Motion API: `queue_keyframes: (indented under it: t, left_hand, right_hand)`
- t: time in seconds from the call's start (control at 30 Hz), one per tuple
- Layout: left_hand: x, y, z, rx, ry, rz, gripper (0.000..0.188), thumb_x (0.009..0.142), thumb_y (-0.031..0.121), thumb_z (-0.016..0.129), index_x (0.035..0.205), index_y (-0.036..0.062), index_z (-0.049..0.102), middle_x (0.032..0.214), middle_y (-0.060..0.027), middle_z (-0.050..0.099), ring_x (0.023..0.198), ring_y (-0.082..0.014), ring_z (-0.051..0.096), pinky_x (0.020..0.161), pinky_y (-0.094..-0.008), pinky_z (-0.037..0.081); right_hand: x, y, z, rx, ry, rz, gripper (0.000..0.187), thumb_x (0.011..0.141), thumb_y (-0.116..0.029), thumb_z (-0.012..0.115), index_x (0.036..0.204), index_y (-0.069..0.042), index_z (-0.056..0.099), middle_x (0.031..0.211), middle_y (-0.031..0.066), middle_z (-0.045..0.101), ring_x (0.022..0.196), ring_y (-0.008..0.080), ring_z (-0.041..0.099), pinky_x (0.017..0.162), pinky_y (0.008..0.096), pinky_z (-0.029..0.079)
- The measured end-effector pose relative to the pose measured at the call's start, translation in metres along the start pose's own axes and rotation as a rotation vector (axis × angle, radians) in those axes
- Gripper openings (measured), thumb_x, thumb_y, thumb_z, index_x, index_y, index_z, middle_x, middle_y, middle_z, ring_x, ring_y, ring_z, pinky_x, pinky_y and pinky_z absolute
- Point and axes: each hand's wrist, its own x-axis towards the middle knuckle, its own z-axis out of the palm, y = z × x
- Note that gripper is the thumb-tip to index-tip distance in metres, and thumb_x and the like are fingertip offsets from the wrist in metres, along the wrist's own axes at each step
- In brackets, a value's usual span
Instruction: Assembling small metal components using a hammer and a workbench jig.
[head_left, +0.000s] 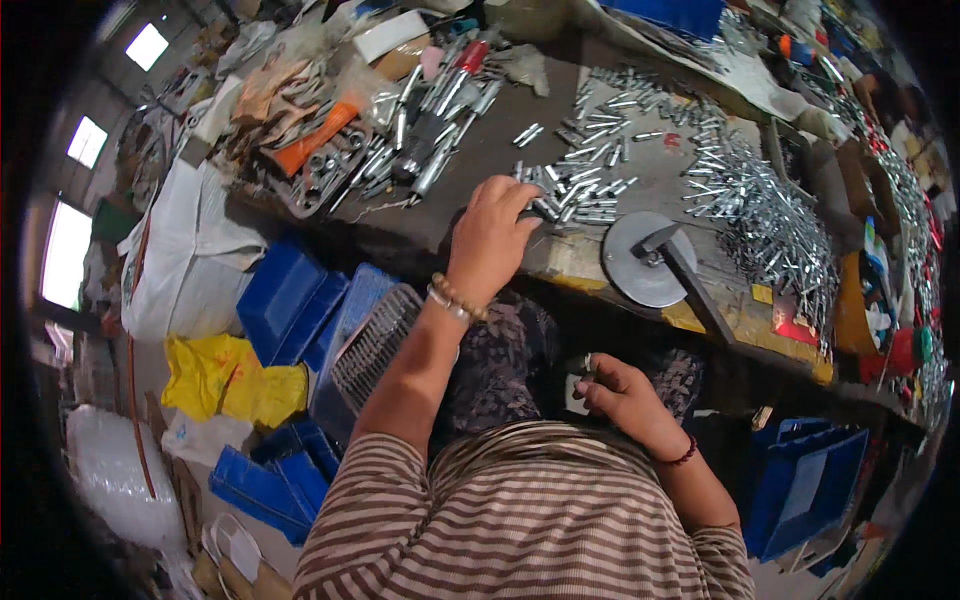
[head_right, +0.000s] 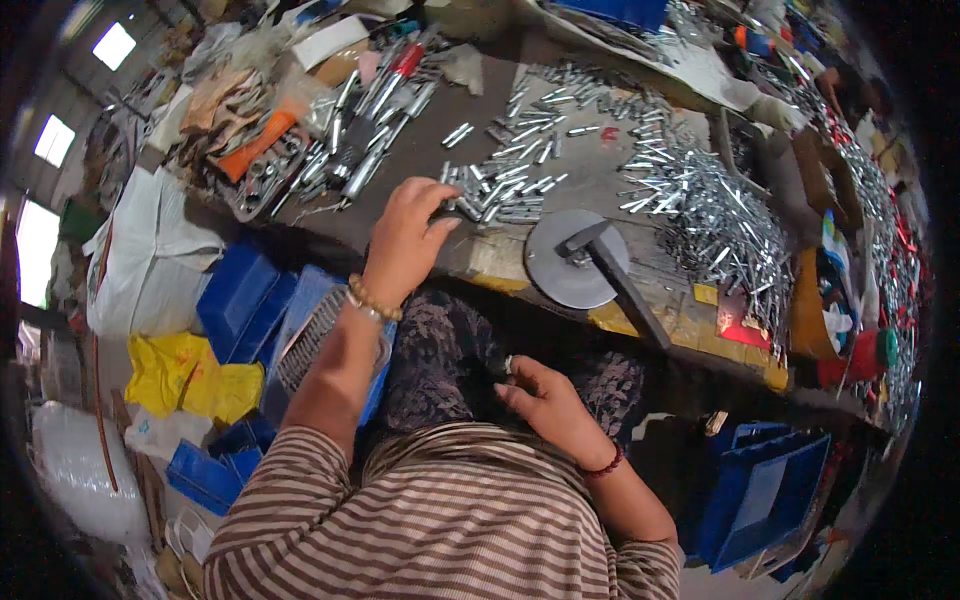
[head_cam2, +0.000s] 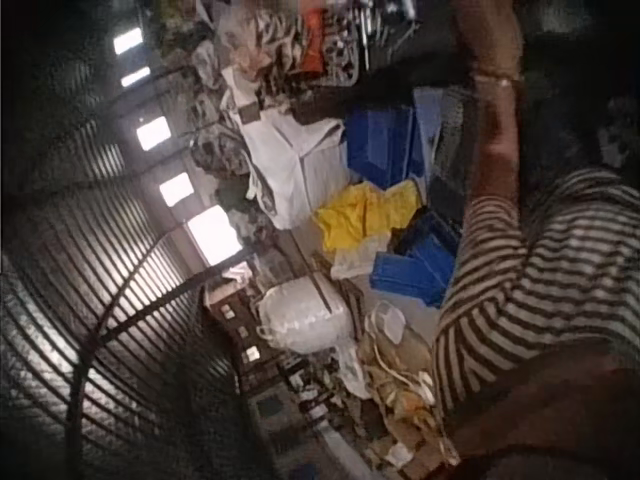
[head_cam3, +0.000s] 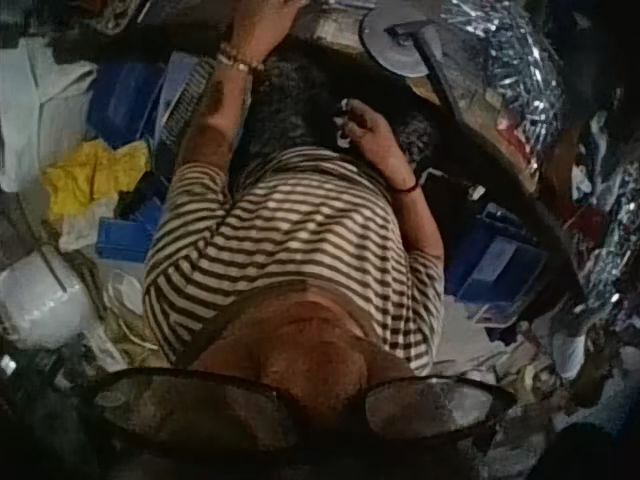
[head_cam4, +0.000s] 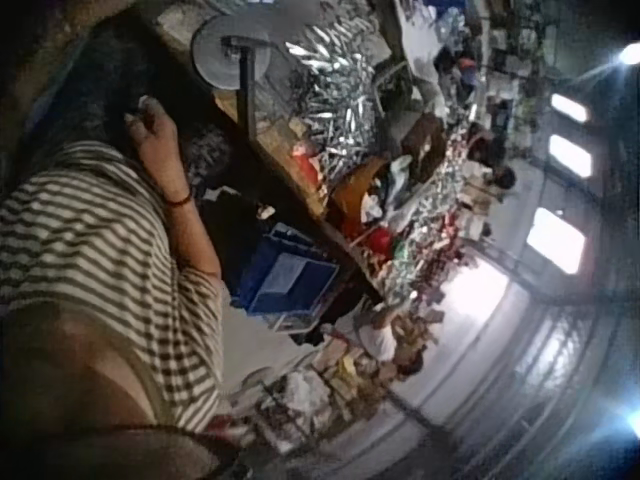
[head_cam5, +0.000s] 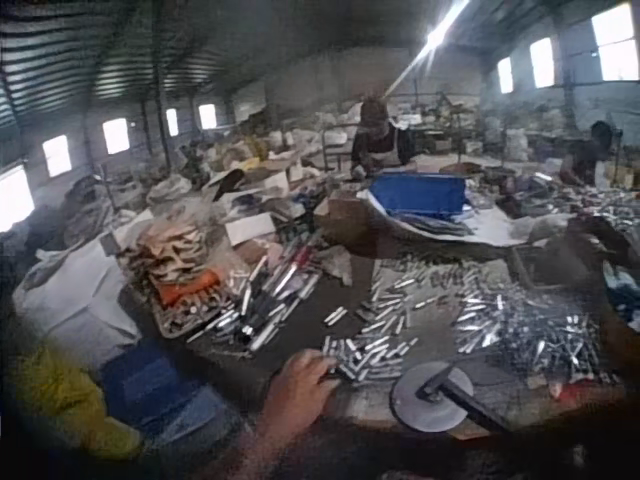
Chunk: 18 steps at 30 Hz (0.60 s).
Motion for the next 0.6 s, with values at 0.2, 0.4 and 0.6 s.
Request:
queue_keyframes:
  t: [0.2, 0.4, 0.6]
  left_hand:
    - [0.037, -0.011, 0.015, 0.196, -0.217, 0.246, 0.026, 0.082, 0.014, 0.078, 0.106, 0.0101, 0.071, 0.109, -0.0096, 0.066, 0.113, -0.0334, 0.059, 0.095, -0.0448, 0.051]
    - [0.021, -0.005, 0.009, 0.070, -0.246, 0.102, 0.019, 0.082, 0.012, 0.078, 0.098, 0.0071, 0.069, 0.098, -0.0105, 0.064, 0.092, -0.0324, 0.063, 0.078, -0.0414, 0.051]
    - [0.006, 0.015, 0.013, -0.269, -0.084, 0.035, 0.017, 0.083, 0.003, 0.077, 0.099, 0.0008, 0.071, 0.090, -0.0062, 0.060, 0.079, -0.0179, 0.061, 0.070, -0.0314, 0.048]
  right_hand:
    - [-0.023, 0.013, -0.029, -0.121, 0.116, -0.106, 0.024, 0.098, -0.015, 0.070, 0.115, 0.000, 0.061, 0.081, 0.0031, 0.059, 0.078, 0.0095, 0.053, 0.072, 0.0288, 0.047]
    - [-0.050, -0.043, -0.051, -0.260, 0.189, -0.088, 0.025, 0.096, -0.014, 0.071, 0.117, -0.001, 0.064, 0.086, 0.0083, 0.067, 0.081, 0.0115, 0.058, 0.074, 0.0314, 0.050]
    - [-0.040, -0.075, -0.116, -0.615, 0.781, -0.332, 0.017, 0.088, -0.008, 0.074, 0.100, 0.001, 0.066, 0.083, 0.0126, 0.066, 0.075, 0.0223, 0.065, 0.069, 0.0365, 0.052]
